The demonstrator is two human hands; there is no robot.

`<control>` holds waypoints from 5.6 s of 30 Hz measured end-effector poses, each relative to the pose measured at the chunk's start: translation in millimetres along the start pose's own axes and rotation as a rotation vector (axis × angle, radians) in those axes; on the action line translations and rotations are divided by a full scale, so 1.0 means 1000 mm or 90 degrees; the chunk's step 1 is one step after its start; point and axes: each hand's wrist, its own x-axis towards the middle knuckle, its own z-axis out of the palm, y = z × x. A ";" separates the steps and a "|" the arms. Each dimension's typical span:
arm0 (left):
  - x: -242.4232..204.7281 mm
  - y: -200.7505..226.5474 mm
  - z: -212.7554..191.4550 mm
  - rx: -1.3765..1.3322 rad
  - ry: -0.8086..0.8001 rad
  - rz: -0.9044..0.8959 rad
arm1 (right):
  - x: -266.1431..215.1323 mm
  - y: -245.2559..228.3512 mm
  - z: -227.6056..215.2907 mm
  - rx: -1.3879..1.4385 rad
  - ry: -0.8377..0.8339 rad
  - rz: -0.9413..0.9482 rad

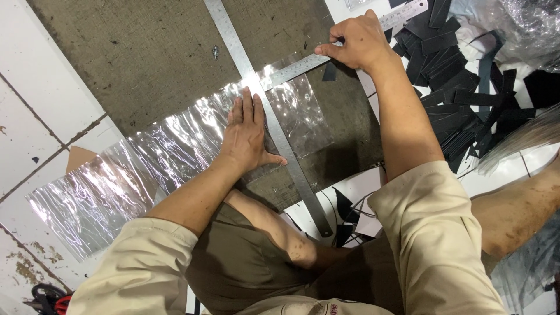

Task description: Measuring and cutting clear plastic sheets into strips using a metal ruler and a utility knife

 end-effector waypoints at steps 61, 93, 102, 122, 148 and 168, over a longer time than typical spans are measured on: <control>-0.009 0.005 -0.022 -0.030 -0.037 -0.016 | -0.186 -0.031 -0.038 -0.041 -0.060 0.024; -0.008 0.007 -0.024 -0.009 -0.032 -0.006 | -0.178 -0.034 -0.028 -0.049 -0.081 0.018; -0.007 0.006 -0.022 0.013 -0.030 -0.003 | -0.177 -0.032 -0.028 -0.038 -0.069 -0.001; -0.007 0.007 -0.025 0.010 -0.040 -0.008 | -0.176 -0.033 -0.027 -0.045 -0.101 0.021; -0.033 0.025 -0.066 -0.156 -0.041 -0.073 | -0.198 -0.093 0.034 0.199 0.328 0.117; -0.026 0.029 -0.057 -0.048 -0.033 -0.069 | -0.333 -0.130 0.031 0.345 0.219 0.447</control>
